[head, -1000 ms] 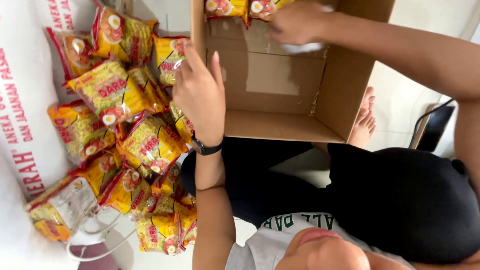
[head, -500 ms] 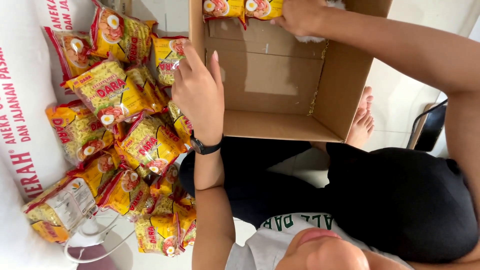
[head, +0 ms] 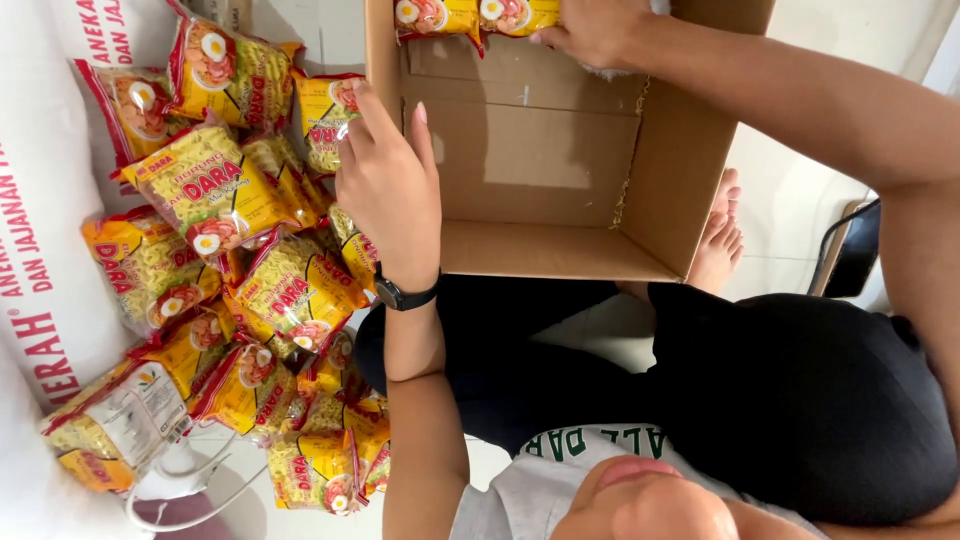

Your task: A person sits on the floor wiping individual packets of instant noodles with a cloth and placing them into a cardboard box.

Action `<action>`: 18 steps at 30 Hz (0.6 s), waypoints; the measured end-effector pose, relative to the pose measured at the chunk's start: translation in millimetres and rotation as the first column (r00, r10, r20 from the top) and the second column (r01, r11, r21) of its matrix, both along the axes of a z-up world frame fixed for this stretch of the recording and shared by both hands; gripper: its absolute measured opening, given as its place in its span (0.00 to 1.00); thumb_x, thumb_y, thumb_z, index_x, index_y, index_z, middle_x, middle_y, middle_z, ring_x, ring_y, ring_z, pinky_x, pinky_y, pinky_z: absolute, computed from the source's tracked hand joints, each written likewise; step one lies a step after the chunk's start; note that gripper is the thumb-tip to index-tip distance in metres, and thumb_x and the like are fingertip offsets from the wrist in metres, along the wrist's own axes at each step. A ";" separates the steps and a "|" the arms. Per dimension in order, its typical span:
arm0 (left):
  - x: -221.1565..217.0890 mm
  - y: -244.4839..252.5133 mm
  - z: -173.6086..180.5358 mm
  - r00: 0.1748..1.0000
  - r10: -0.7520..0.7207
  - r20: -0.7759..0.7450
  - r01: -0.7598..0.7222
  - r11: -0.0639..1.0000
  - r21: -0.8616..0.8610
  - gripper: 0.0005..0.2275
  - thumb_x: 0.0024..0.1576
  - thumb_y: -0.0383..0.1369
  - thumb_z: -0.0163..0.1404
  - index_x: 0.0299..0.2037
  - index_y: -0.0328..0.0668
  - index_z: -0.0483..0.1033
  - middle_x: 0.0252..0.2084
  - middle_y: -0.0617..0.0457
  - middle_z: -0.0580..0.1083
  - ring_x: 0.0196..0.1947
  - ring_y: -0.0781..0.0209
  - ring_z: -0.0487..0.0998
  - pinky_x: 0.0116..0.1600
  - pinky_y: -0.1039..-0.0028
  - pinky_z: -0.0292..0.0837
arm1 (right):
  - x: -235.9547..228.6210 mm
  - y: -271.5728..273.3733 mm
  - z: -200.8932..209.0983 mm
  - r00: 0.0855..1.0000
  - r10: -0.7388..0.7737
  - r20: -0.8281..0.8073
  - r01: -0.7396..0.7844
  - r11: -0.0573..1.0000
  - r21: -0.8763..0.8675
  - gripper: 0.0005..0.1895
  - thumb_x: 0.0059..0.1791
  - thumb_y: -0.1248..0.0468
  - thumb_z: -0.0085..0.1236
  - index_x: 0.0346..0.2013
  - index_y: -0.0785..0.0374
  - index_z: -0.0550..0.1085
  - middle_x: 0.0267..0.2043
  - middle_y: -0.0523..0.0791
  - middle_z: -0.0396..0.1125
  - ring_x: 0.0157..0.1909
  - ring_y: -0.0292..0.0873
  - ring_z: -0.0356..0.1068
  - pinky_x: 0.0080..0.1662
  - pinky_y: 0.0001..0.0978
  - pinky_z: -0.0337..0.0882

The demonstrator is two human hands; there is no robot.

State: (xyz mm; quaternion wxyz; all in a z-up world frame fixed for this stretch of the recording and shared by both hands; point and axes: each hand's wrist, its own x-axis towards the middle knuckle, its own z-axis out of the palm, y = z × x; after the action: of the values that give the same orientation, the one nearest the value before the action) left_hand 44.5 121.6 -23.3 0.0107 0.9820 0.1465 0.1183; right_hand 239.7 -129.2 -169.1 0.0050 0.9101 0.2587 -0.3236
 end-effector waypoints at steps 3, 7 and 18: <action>0.4 -1.0 0.1 1.000 0.000 0.005 0.000 1.000 -0.002 0.20 0.68 0.46 0.51 0.59 0.39 0.66 0.34 0.52 0.74 0.34 0.54 0.78 0.32 0.67 0.73 | -1.5 1.1 10.0 0.999 -0.028 -0.028 0.027 1.000 -0.009 0.35 0.65 0.38 0.42 0.30 0.67 0.66 0.23 0.50 0.65 0.25 0.55 0.66 0.24 0.51 0.62; 0.0 -0.7 4.6 1.000 0.001 0.003 -0.001 1.000 -0.004 0.19 0.68 0.46 0.50 0.58 0.40 0.65 0.31 0.53 0.71 0.31 0.55 0.77 0.29 0.67 0.71 | -4.1 -0.6 -2.1 0.999 -0.023 0.043 0.024 0.999 -0.021 0.37 0.65 0.36 0.41 0.36 0.68 0.70 0.28 0.52 0.68 0.29 0.59 0.70 0.23 0.55 0.67; -9.2 12.4 6.8 0.997 -0.059 -0.047 0.055 0.996 -0.065 0.24 0.69 0.51 0.49 0.64 0.41 0.62 0.36 0.52 0.74 0.35 0.55 0.78 0.30 0.67 0.72 | -4.6 8.1 49.6 0.960 -0.113 -0.256 0.114 0.993 -0.013 0.28 0.64 0.44 0.40 0.52 0.70 0.64 0.21 0.56 0.63 0.19 0.54 0.61 0.26 0.48 0.62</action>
State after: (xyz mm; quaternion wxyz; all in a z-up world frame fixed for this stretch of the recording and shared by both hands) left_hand 35.3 134.0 -16.4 0.0418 0.9876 0.1223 0.0891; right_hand 235.2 -121.1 -119.5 -0.0482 0.8739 0.2049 -0.4381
